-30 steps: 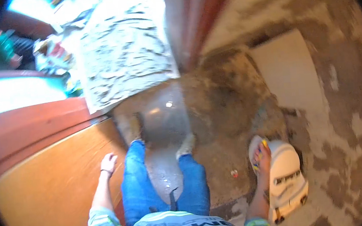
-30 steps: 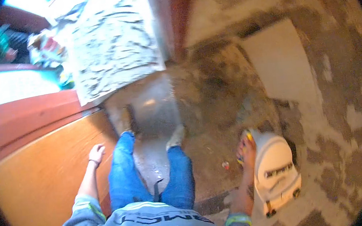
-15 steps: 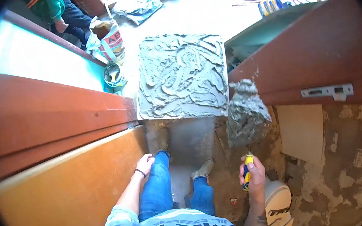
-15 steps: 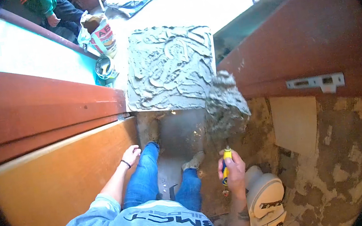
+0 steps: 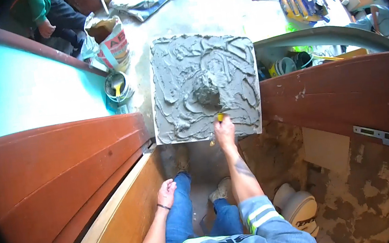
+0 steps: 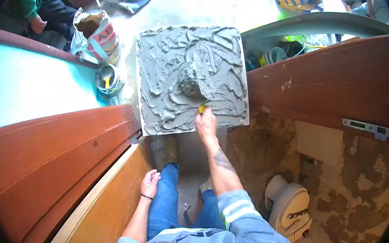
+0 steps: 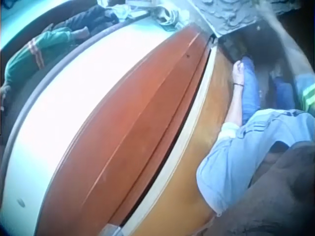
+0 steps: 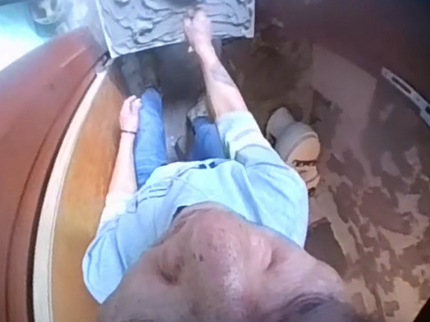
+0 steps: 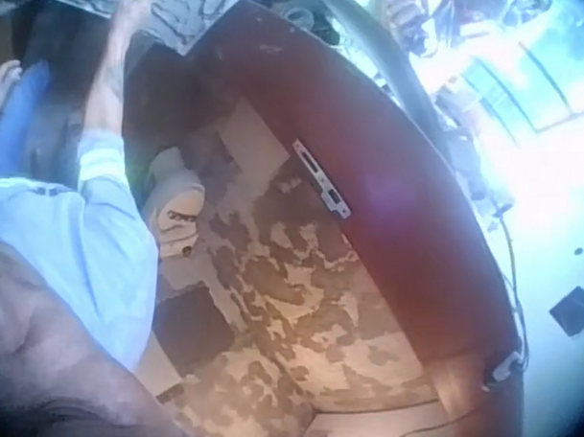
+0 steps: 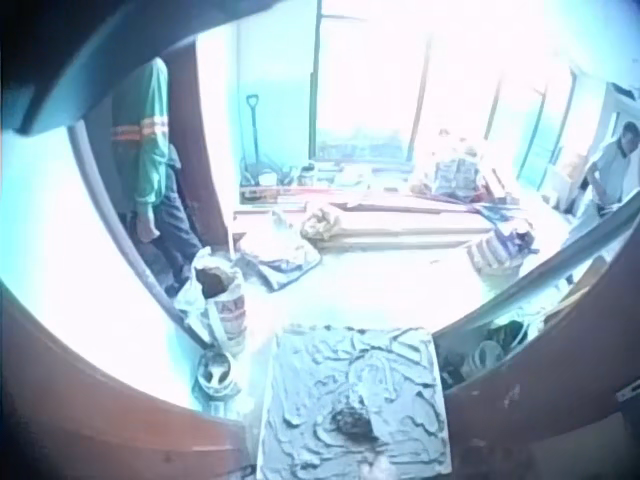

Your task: The person is applying thin-set mortar or adhesive to the back of a tile using a trowel in a bathroom under renovation.

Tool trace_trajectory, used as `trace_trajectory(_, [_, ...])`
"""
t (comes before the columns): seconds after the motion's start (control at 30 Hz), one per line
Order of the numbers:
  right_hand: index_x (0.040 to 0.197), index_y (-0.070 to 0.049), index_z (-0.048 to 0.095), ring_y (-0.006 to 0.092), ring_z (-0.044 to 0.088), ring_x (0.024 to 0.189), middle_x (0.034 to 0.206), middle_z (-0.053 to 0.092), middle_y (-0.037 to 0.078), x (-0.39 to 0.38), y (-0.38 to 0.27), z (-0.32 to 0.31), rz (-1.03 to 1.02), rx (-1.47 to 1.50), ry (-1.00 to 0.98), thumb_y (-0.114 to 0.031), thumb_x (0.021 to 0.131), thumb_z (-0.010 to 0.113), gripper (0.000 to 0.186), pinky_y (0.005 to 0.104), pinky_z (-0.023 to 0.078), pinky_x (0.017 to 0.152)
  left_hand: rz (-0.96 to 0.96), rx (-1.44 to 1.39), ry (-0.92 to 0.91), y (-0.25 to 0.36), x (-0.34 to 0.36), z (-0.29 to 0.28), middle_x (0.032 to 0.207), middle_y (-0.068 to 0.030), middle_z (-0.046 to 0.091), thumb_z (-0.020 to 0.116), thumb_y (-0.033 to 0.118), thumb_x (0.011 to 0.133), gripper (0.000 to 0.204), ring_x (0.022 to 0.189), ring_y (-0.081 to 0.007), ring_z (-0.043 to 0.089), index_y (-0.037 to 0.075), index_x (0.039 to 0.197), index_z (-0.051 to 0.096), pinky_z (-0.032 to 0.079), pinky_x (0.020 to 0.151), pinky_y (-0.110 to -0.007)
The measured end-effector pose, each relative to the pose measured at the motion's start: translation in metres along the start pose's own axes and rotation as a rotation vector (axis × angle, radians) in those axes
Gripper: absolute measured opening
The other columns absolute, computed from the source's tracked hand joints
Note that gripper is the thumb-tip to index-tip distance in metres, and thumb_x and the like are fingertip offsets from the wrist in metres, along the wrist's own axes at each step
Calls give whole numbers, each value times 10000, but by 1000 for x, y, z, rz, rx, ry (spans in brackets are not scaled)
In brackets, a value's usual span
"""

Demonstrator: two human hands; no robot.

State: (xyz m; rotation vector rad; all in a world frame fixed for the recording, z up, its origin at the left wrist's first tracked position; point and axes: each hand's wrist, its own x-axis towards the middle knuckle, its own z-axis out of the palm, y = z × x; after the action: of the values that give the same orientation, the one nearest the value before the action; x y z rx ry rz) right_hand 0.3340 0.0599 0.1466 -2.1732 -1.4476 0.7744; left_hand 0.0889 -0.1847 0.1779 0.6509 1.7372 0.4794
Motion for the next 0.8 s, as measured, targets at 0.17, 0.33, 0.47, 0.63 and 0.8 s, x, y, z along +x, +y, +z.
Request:
trace_trajectory(0.17, [1004, -15, 536, 443, 571, 752, 830, 595, 244, -55, 3, -60, 21, 228, -37, -216, 846, 582, 259, 467, 463, 631, -59, -284, -65, 3, 10, 12, 1063, -97, 631, 572, 292, 916, 448, 908, -134, 617, 3, 1242, 469, 490, 761, -261])
trace_trajectory(0.33, [1088, -51, 523, 384, 591, 819, 910, 606, 199, -133, 137, 3, 1, 49, 113, -328, 844, 632, 385, 419, 474, 699, -269, -617, -44, -37, 75, 75, 1243, -107, 541, 514, 384, 931, 541, 1027, -221, 591, 108, 1366, 352, 496, 787, -348])
trace_trajectory(0.47, [971, -29, 537, 437, 564, 804, 859, 587, 229, -120, 178, 88, -41, 200, 149, -311, 836, 649, 332, 471, 458, 668, -120, -893, -95, -9, 153, 96, 1500, -203, 159, 386, 637, 881, 932, 1366, -337, 240, 9, 1450, -1, 216, 1086, -489])
trace_trajectory(0.63, [942, -38, 534, 426, 561, 757, 803, 561, 203, -93, 202, 160, -96, 175, 179, -269, 830, 648, 281, 482, 452, 642, -5, -1049, -175, 9, 180, 120, 1500, -242, 46, 420, 634, 866, 1011, 1361, -381, 212, -26, 1420, -111, 213, 1094, -490])
trace_trajectory(0.8, [969, -35, 527, 428, 559, 794, 836, 569, 207, -109, 243, 186, -176, 123, 224, -180, 821, 634, 233, 503, 455, 688, 16, -1241, -191, 15, 176, 128, 1472, -299, 49, 464, 541, 893, 993, 1344, -425, 213, -50, 1396, -156, 276, 1078, -498])
